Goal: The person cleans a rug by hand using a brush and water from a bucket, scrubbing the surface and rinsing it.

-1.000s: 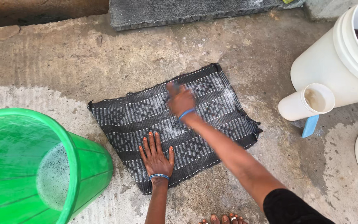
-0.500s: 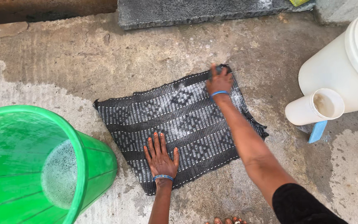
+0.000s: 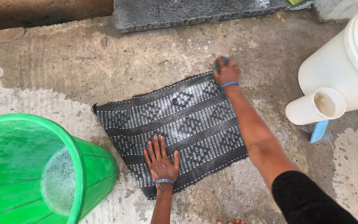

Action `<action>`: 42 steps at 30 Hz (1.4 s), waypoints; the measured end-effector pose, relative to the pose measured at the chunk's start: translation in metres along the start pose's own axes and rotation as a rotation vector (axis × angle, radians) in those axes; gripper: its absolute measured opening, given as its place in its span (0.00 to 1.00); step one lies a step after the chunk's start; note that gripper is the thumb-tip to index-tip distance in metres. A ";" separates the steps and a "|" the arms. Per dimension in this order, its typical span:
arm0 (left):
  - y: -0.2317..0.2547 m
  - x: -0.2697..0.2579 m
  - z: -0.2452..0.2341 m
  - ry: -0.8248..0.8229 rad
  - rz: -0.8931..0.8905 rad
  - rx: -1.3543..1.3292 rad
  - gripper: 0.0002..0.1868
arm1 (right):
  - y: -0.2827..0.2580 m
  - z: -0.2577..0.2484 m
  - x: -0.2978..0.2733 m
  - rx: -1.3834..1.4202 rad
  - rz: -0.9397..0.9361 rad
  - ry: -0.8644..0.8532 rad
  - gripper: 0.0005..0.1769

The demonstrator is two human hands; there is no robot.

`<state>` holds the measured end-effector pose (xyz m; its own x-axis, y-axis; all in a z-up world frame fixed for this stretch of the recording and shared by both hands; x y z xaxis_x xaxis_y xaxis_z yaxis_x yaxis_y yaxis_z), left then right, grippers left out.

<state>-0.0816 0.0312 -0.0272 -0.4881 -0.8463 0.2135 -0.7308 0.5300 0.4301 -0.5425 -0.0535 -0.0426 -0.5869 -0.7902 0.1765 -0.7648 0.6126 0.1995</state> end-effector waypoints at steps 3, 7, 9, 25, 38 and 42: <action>0.003 -0.001 -0.001 0.009 -0.001 -0.004 0.40 | -0.002 -0.020 0.002 -0.387 0.009 0.252 0.46; 0.004 0.002 -0.006 -0.026 -0.016 0.000 0.40 | -0.134 -0.070 -0.073 -0.074 -0.241 0.094 0.37; 0.006 0.000 -0.005 -0.094 -0.049 0.039 0.40 | -0.197 -0.115 -0.133 0.044 -0.387 0.110 0.39; 0.001 0.000 -0.001 -0.088 -0.060 0.060 0.41 | -0.106 -0.101 -0.114 -0.041 -0.210 -0.005 0.40; 0.000 0.000 0.001 -0.052 -0.038 0.020 0.41 | 0.024 -0.070 -0.090 -0.015 0.022 0.139 0.43; 0.001 0.000 0.002 -0.164 -0.098 0.086 0.41 | -0.037 -0.083 -0.106 -0.031 -0.005 0.063 0.38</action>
<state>-0.0835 0.0314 -0.0288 -0.4785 -0.8777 0.0259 -0.8131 0.4540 0.3643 -0.4297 0.0094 0.0113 -0.5647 -0.7910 0.2354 -0.7583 0.6099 0.2302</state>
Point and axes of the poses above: each hand's wrist, its own x-axis towards the middle knuckle, its own z-axis out of the palm, y = z × x, the point moved 4 cm from there along x, towards the middle knuckle, and after that the axes turned 15 degrees about -x, right-handed, at the moved point
